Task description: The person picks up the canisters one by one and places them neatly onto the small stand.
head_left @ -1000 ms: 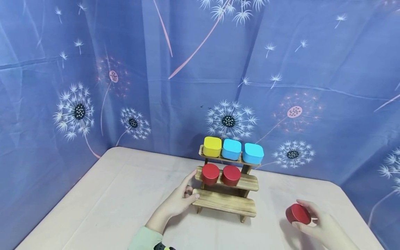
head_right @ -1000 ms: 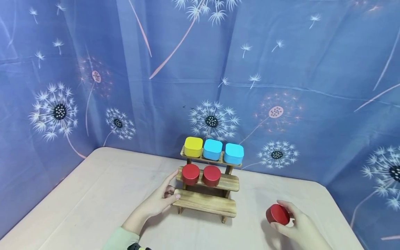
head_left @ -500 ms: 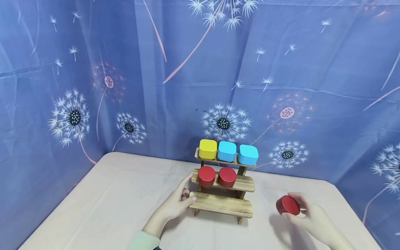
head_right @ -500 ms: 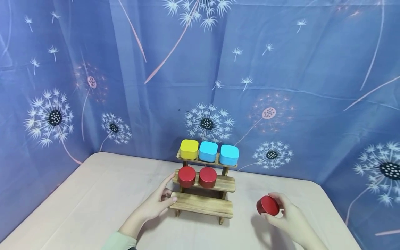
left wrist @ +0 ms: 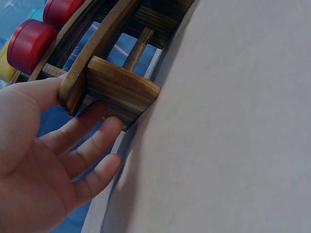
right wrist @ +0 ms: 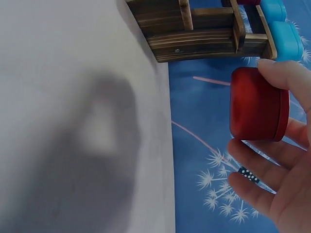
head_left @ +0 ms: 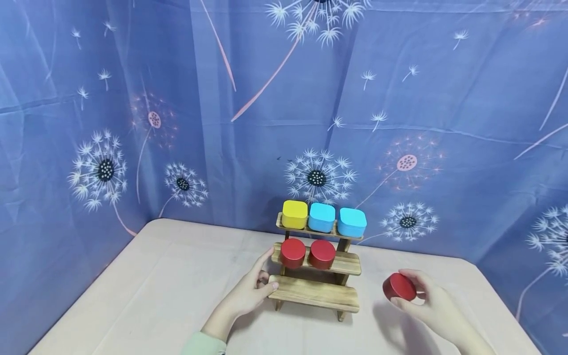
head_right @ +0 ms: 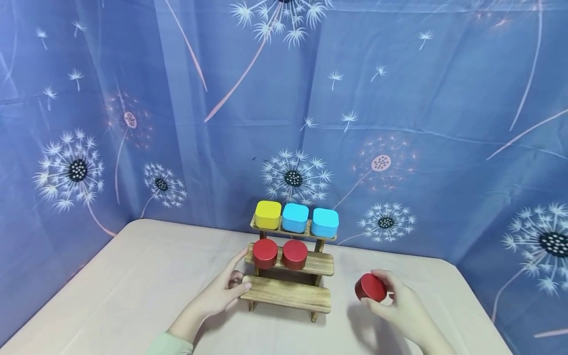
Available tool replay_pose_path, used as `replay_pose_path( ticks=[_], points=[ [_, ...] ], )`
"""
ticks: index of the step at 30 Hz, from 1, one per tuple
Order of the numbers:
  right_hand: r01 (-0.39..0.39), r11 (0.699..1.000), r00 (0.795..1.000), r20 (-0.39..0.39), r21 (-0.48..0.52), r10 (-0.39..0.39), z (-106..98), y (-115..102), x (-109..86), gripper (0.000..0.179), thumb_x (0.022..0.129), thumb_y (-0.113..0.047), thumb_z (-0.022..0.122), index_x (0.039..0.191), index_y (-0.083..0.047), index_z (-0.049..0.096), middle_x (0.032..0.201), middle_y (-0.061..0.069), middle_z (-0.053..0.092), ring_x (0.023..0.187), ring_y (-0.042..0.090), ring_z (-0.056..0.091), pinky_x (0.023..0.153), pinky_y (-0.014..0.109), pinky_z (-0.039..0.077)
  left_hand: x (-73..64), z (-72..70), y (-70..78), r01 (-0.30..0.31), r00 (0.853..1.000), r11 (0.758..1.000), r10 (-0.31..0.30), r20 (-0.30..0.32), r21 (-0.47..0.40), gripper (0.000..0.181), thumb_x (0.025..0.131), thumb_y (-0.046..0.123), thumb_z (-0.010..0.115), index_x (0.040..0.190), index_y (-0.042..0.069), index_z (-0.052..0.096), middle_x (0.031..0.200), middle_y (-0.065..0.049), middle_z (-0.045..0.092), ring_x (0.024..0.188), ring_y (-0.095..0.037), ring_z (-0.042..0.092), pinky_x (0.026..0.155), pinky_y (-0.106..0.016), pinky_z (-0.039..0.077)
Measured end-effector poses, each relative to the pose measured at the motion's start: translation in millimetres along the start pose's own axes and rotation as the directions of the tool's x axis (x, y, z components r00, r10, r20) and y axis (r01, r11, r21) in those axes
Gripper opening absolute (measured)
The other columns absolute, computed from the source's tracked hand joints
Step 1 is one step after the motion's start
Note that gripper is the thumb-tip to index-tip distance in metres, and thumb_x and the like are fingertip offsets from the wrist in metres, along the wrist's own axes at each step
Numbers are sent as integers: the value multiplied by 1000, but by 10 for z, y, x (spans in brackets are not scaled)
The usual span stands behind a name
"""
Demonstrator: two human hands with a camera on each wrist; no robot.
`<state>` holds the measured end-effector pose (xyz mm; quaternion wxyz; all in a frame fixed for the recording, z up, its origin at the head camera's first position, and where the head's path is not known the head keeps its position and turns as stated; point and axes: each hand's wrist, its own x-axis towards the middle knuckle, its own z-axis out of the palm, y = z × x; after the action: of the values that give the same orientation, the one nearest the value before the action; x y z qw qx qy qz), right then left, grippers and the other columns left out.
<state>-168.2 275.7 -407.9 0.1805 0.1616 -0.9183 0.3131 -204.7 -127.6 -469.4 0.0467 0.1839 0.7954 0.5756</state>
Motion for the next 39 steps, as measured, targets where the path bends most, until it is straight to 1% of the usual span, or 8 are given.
replay_pose_path(
  ticks=[6,12,20,24,27,31,35,39],
  points=[
    [-3,1000,1000,-4,11,3,-9,-46,13,57,70,-14,83,120,-4,58,101,8,67,87,-11,54,69,16,50,5,5,10,1,1000,1000,-1,2,0,82,91,15,62,149,44,11,81,1,48,64,-4,42,59,-20,44],
    [-11,1000,1000,-6,22,11,-8,-86,35,57,72,-15,82,122,-3,57,103,7,66,88,-10,53,70,16,49,5,17,23,2,1000,1000,-2,4,12,83,91,16,62,149,44,10,81,0,50,64,-4,44,59,-21,45],
    [-21,999,999,-29,38,22,25,-134,63,59,74,-16,81,125,-5,56,105,8,66,86,-9,55,70,11,47,10,42,24,-6,1000,1000,5,7,24,82,91,16,63,150,40,11,80,-1,51,63,-5,43,57,-20,44],
    [-13,998,999,-47,55,16,48,-176,71,59,74,-16,80,126,-5,55,105,7,66,87,-9,54,71,10,46,13,55,20,2,1000,1000,-3,10,31,82,91,17,62,149,43,10,81,0,50,63,-4,42,58,-21,44],
    [-6,997,999,-50,76,10,78,-202,80,58,76,-14,79,128,-5,55,105,8,66,86,-8,55,70,13,48,14,69,10,3,1000,1000,-3,11,30,82,91,17,62,148,45,10,81,0,50,64,-4,43,58,-21,44],
    [9,995,998,-55,95,-4,136,-220,92,57,77,-11,77,128,-4,54,107,9,64,86,-8,54,68,20,52,-6,82,-5,0,1000,1000,0,20,14,82,91,16,62,149,43,10,80,0,48,63,-4,42,58,-20,44],
    [34,993,997,-68,111,-27,198,-260,145,58,77,-9,77,129,-3,53,112,10,61,89,-9,52,68,23,53,-24,70,-21,18,999,1000,-18,32,0,81,91,16,62,149,42,11,81,-2,49,61,-4,41,54,-20,44],
    [33,989,997,-73,146,-23,246,-334,278,61,78,-10,76,133,-6,51,112,11,61,88,-6,51,69,24,53,9,29,-22,23,1000,1000,-23,1,-4,81,91,17,62,148,46,11,82,-3,52,60,-5,42,52,-19,42]
  ],
)
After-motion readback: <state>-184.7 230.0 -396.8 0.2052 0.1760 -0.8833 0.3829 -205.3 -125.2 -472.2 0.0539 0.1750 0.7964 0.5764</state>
